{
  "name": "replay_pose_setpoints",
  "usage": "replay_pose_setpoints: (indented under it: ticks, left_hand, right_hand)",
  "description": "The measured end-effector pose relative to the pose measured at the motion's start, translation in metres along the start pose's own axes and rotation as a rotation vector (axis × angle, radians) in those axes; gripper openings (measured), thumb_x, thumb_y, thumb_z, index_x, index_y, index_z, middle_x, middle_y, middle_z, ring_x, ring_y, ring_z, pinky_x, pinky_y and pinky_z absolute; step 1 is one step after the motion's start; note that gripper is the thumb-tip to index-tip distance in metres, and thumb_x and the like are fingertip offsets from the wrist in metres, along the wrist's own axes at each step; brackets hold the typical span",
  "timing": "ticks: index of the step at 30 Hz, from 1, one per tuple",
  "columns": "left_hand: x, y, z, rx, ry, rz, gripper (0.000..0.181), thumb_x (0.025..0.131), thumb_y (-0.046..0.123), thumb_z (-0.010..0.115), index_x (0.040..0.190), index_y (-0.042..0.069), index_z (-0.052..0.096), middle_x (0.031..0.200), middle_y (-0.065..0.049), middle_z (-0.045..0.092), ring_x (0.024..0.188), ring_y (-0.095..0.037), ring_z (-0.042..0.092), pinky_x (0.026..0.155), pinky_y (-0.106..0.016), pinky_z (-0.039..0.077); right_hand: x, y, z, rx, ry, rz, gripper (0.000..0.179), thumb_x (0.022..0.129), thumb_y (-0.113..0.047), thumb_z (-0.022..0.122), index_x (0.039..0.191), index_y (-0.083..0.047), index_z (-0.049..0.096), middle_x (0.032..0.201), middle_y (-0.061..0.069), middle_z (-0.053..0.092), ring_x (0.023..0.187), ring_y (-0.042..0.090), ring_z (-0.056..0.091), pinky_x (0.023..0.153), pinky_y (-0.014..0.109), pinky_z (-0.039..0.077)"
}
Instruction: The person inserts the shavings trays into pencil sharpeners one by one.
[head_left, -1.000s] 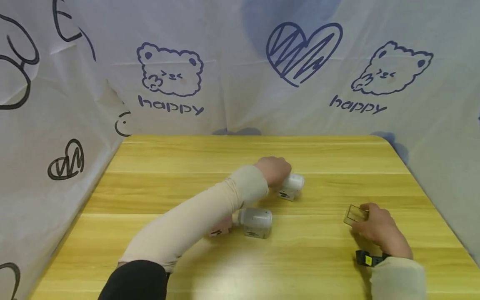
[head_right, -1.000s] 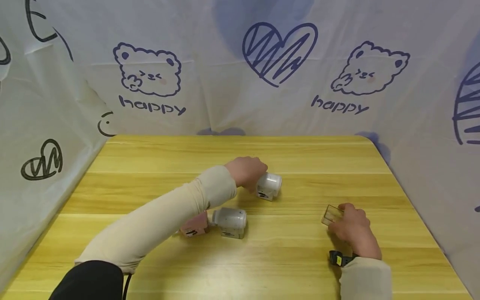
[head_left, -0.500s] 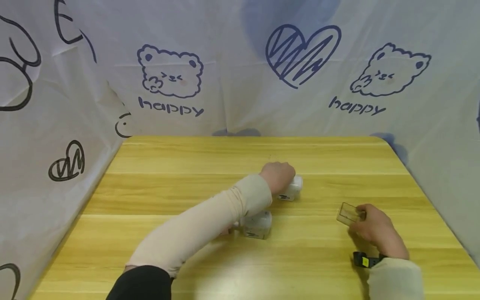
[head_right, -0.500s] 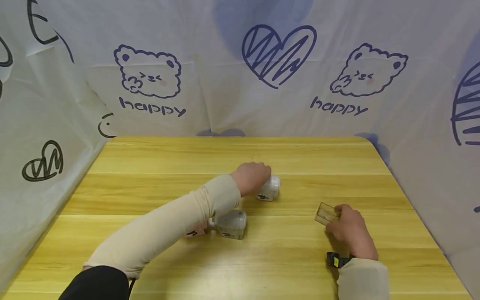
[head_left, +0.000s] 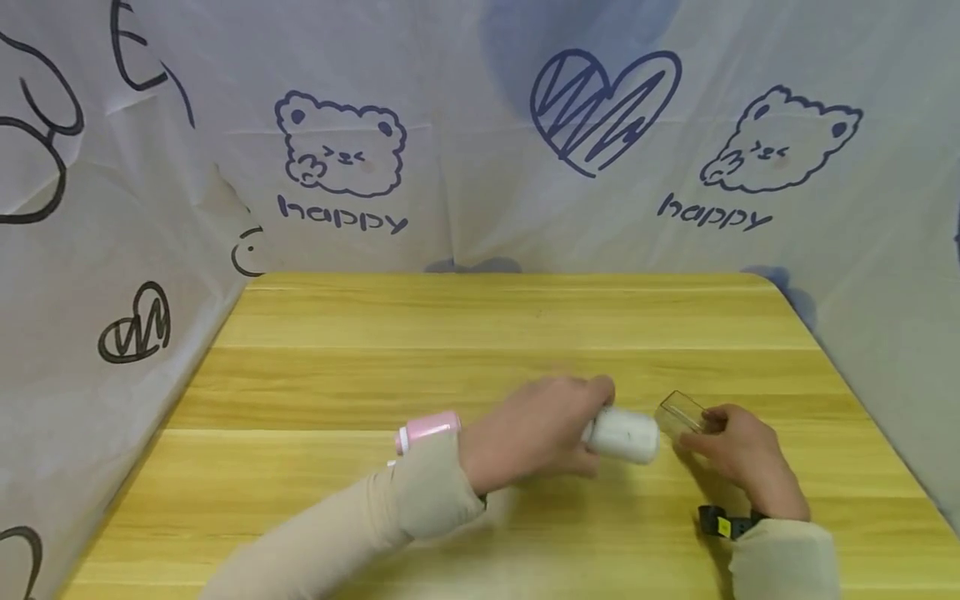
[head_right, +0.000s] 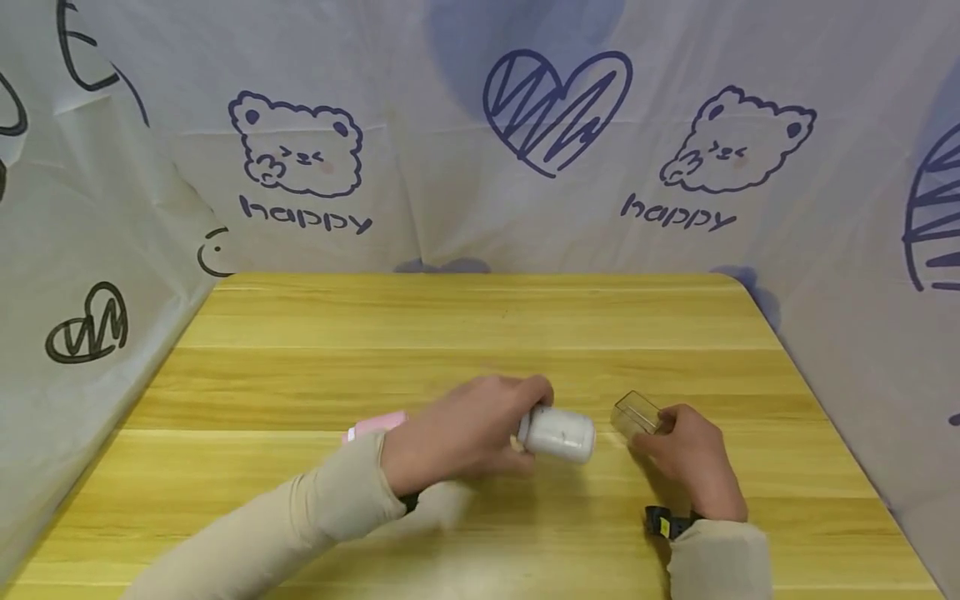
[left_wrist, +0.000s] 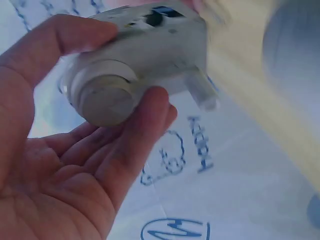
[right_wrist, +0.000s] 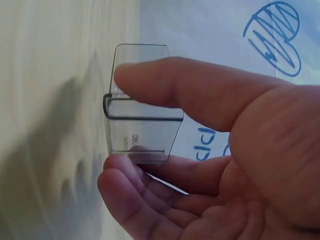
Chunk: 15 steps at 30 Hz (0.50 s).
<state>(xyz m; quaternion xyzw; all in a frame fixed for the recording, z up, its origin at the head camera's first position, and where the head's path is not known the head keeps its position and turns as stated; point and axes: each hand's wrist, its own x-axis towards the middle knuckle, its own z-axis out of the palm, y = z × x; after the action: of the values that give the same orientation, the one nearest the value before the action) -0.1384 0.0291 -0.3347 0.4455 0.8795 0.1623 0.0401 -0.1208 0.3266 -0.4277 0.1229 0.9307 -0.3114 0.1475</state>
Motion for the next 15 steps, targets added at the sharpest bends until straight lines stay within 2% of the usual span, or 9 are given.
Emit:
replay_pose_setpoints:
  ticks: [3,7,10,15]
  left_hand:
    - [-0.029,0.008,0.013,-0.06,-0.002,0.026,0.045,0.074,0.019,0.089,0.108,0.012,0.061,0.091,0.006,0.065,0.07,-0.003,0.054,0.061,-0.014,0.044]
    - [-0.058,0.012,0.029,-0.057,-0.008,0.026,0.044,0.072,0.021,0.089,0.105,0.014,0.061,0.087,0.01,0.061,0.067,0.001,0.049,0.059,-0.013,0.041]
    - [-0.072,0.008,0.04,-0.061,-0.001,0.002,0.042,0.071,0.02,0.088,0.102,0.015,0.062,0.086,0.012,0.06,0.067,0.001,0.048,0.059,-0.014,0.041]
    - [-0.087,0.0,0.055,-0.117,0.002,-0.052,0.041,0.067,0.017,0.088,0.1,0.016,0.063,0.084,0.015,0.057,0.067,0.001,0.049,0.06,-0.014,0.041]
  right_hand:
    - [-0.003,-0.006,0.003,0.03,0.002,-0.025,0.078,0.094,-0.039,0.073,0.142,0.016,0.045,0.131,0.035,0.058,0.106,0.042,0.065,0.082,0.048,0.057]
    - [-0.003,-0.014,0.006,0.039,-0.016,-0.059,0.079,0.095,-0.043,0.073,0.143,0.014,0.046,0.13,0.033,0.06,0.108,0.041,0.064,0.081,0.045,0.058]
    - [-0.004,-0.016,0.009,0.037,-0.037,-0.08,0.081,0.094,-0.047,0.073,0.143,0.012,0.047,0.13,0.03,0.061,0.109,0.039,0.064,0.08,0.044,0.057]
    - [-0.005,-0.02,0.011,0.042,-0.058,-0.107,0.086,0.091,-0.052,0.076,0.144,0.008,0.048,0.128,0.025,0.062,0.109,0.035,0.063,0.079,0.043,0.057]
